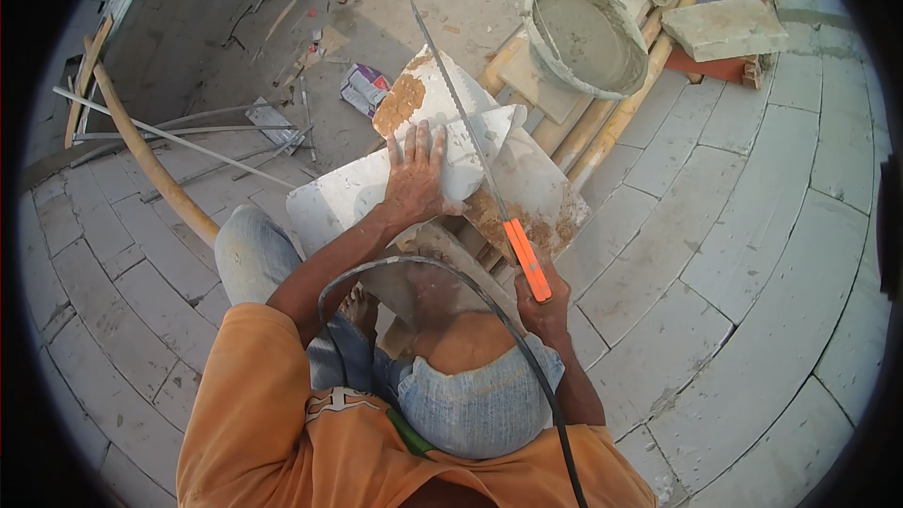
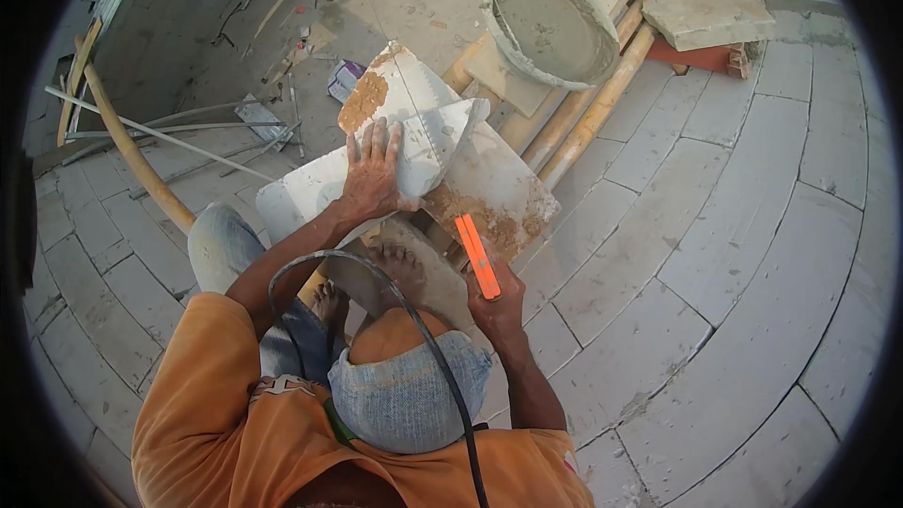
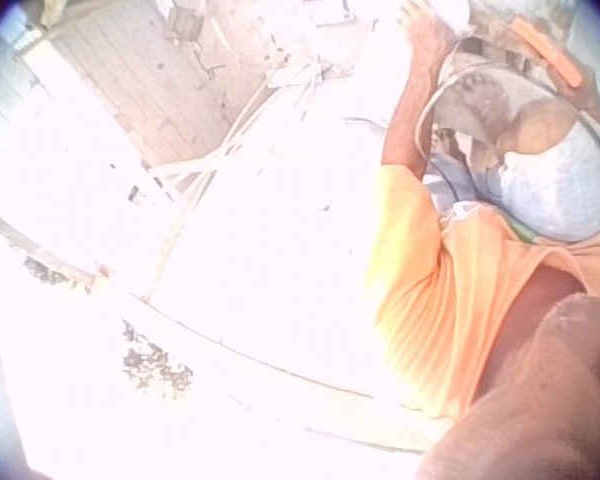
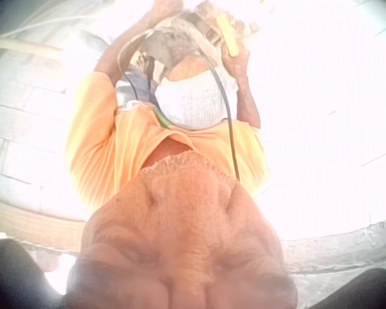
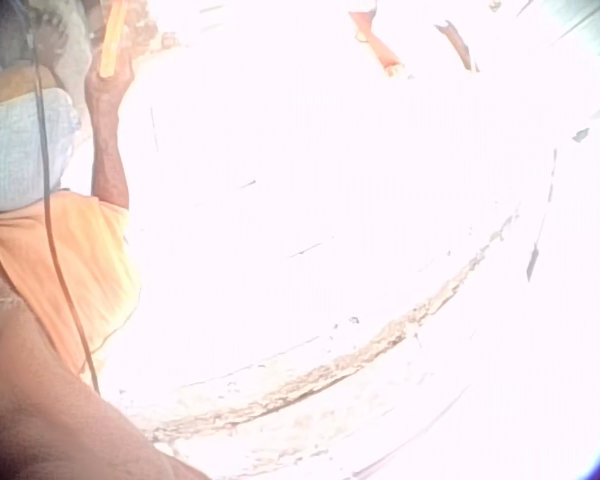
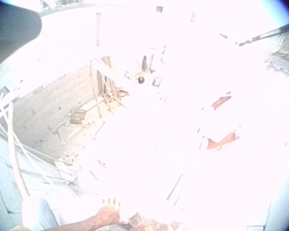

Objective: The person fits a large white brick onto a wall, then uses a saw to cut another brick. They then apply mortar to the wall with a trowel and place a second brick on top of the mortar.

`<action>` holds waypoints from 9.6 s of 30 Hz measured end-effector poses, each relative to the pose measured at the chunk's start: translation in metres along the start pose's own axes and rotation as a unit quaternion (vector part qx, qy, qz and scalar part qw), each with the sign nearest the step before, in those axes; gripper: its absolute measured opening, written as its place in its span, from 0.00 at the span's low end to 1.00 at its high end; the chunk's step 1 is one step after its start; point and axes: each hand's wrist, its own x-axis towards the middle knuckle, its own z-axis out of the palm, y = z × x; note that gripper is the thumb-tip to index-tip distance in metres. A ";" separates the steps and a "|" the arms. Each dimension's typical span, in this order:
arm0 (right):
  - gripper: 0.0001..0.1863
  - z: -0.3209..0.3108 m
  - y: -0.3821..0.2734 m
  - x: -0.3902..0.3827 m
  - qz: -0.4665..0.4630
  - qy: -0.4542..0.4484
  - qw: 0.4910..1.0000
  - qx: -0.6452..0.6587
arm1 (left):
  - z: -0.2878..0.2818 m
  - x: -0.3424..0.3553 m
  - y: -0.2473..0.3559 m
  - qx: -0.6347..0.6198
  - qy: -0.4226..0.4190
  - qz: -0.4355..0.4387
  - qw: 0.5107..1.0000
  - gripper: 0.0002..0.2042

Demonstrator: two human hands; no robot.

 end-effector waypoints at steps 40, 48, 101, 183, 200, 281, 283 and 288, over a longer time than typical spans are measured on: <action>0.25 -0.023 -0.021 -0.029 0.120 -0.046 0.992 0.001 | -0.001 0.011 -0.001 -0.033 0.036 0.010 0.999 0.67; 0.24 -0.071 0.021 -0.112 0.023 -0.038 0.994 -0.103 | -0.004 0.004 0.004 -0.035 0.013 0.002 0.999 0.67; 0.24 -0.012 0.023 -0.024 0.020 0.001 0.998 -0.052 | 0.002 0.003 0.004 -0.029 0.031 0.010 0.999 0.64; 0.23 -0.015 0.082 -0.050 0.000 0.020 0.999 -0.044 | 0.011 0.010 -0.011 -0.034 0.063 -0.026 0.997 0.65; 0.26 0.002 0.083 -0.046 -0.020 0.035 0.999 -0.027 | 0.014 0.010 -0.005 -0.038 0.081 0.051 0.995 0.64; 0.23 -0.004 0.067 -0.136 0.147 0.177 0.973 -0.030 | 0.021 0.038 0.090 -0.054 0.084 0.262 0.960 0.58; 0.23 -0.001 0.074 -0.114 0.137 0.179 0.974 -0.011 | 0.025 0.047 0.086 -0.065 0.118 0.266 0.954 0.59; 0.21 0.015 0.121 -0.249 0.123 0.205 0.970 -0.038 | 0.026 0.043 0.092 -0.068 0.061 0.263 0.960 0.61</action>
